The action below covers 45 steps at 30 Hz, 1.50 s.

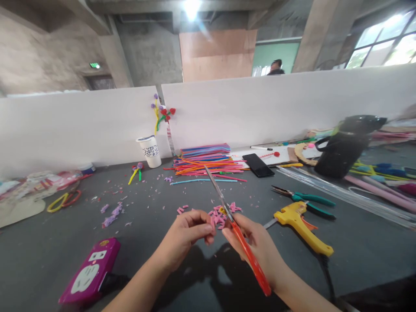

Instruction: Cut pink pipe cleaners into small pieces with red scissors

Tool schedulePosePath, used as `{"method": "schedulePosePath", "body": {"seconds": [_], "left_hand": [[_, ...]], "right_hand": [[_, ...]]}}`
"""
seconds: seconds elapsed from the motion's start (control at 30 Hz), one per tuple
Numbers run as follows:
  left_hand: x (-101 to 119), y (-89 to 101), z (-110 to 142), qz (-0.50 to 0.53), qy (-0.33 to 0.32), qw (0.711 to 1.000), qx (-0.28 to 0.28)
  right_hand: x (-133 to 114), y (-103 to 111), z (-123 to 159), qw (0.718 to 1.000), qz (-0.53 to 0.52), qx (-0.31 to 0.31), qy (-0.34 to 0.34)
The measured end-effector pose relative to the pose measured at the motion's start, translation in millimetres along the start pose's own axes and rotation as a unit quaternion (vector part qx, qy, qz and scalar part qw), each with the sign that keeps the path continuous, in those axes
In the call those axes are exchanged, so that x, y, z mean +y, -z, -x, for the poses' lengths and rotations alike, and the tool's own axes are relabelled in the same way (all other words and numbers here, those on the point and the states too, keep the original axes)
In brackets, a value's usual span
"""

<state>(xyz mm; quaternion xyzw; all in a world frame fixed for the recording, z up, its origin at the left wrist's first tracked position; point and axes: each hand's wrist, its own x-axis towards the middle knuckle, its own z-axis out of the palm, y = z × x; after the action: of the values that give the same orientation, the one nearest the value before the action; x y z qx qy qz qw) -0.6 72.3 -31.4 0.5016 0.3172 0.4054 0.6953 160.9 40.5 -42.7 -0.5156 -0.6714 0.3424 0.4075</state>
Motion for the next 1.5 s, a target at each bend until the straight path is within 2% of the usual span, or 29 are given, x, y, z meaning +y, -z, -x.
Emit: {"method": "schedulePosePath", "body": {"seconds": [0.13,0.33,0.43,0.57,0.73,0.87,1.0,1.13,1.27,1.4,1.5], "left_hand": [[-4.1,-1.6,-0.2,-0.051,0.050,0.996,-0.047],[-2.9,-4.0,-0.6,-0.093,0.058,0.993,-0.053],[-4.7,-6.8,-0.4,-0.167,0.006,0.986,-0.010],[-10.4,-8.0,0.3,-0.299,-0.088,0.949,0.050],[-13.2,-7.5,0.7,-0.346,-0.125,0.928,0.053],[-12.2,-7.3,0.3,-0.379,-0.128,0.916,0.040],[-10.2,-2.0,-2.4,-0.340,-0.114,0.930,0.084],[-3.8,4.1,-5.8,-0.203,-0.100,0.964,0.139],[-0.1,6.8,-6.4,-0.094,-0.100,0.980,0.143],[-1.3,8.7,-6.5,-0.068,-0.097,0.981,0.152],[-1.8,7.0,-7.0,-0.074,-0.079,0.985,0.135]], "right_hand": [[-2.6,-4.5,-3.5,0.987,-0.140,-0.022,-0.075],[-5.6,-6.0,-4.5,0.979,-0.181,-0.042,-0.085],[-4.1,-6.6,-4.2,0.987,-0.145,-0.026,-0.070],[0.3,-9.4,-4.4,0.996,-0.073,0.012,-0.049],[1.8,-13.6,-6.6,0.998,-0.018,0.038,-0.038],[1.1,-13.7,-7.3,0.999,-0.003,0.042,-0.034],[1.1,-9.4,-5.7,0.999,0.013,0.051,-0.006],[1.0,-6.5,-1.1,1.000,0.029,0.007,-0.006],[1.4,-6.0,3.9,0.995,0.096,-0.025,-0.005],[2.0,-4.8,4.2,0.994,0.109,-0.022,-0.010],[4.2,-4.8,1.8,0.996,0.083,0.002,-0.014]]}}
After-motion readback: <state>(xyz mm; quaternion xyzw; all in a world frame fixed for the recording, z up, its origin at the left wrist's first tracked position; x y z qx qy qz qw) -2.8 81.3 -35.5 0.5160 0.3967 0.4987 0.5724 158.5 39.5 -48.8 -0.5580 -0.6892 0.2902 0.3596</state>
